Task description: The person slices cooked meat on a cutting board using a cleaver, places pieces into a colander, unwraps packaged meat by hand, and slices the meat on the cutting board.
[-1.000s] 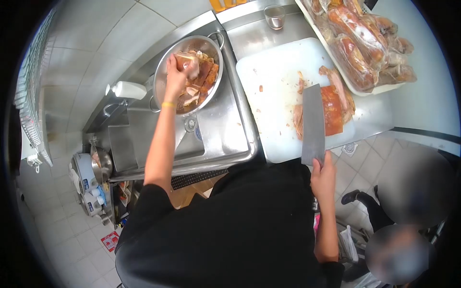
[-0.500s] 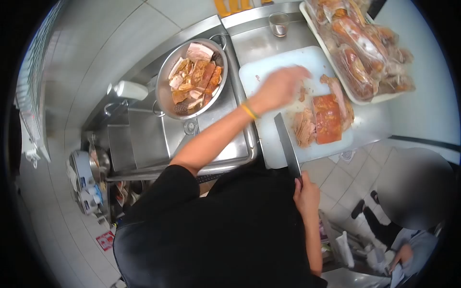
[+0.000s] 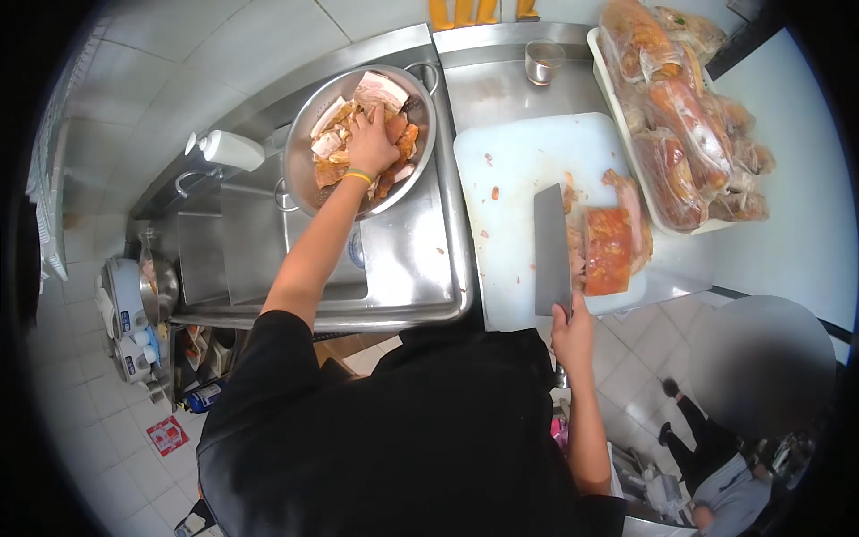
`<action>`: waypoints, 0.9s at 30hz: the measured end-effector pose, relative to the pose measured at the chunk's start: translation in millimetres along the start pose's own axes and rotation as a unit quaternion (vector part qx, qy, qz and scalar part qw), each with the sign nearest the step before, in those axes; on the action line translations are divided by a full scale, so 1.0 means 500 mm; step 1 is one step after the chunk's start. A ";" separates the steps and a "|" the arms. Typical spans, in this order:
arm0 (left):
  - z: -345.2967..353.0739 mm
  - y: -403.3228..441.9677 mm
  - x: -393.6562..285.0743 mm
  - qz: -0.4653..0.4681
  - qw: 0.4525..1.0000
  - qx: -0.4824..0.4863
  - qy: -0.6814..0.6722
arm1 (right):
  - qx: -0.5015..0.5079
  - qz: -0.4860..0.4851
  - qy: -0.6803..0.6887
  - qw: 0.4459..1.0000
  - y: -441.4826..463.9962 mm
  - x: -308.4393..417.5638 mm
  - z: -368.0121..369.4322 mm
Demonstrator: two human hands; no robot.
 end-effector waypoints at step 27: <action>-0.217 -0.871 0.284 -0.117 0.411 -0.134 -0.894 | -0.091 -0.451 -0.271 0.845 0.467 0.680 0.559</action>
Point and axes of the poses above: each hand's wrist, its own y-axis towards the middle knuckle, its own z-axis out of the palm, x = y × z, the point moved 5 cm from there along y, towards the middle knuckle, and after that the axes turned 3 degrees about z, right-handed, at the moved point
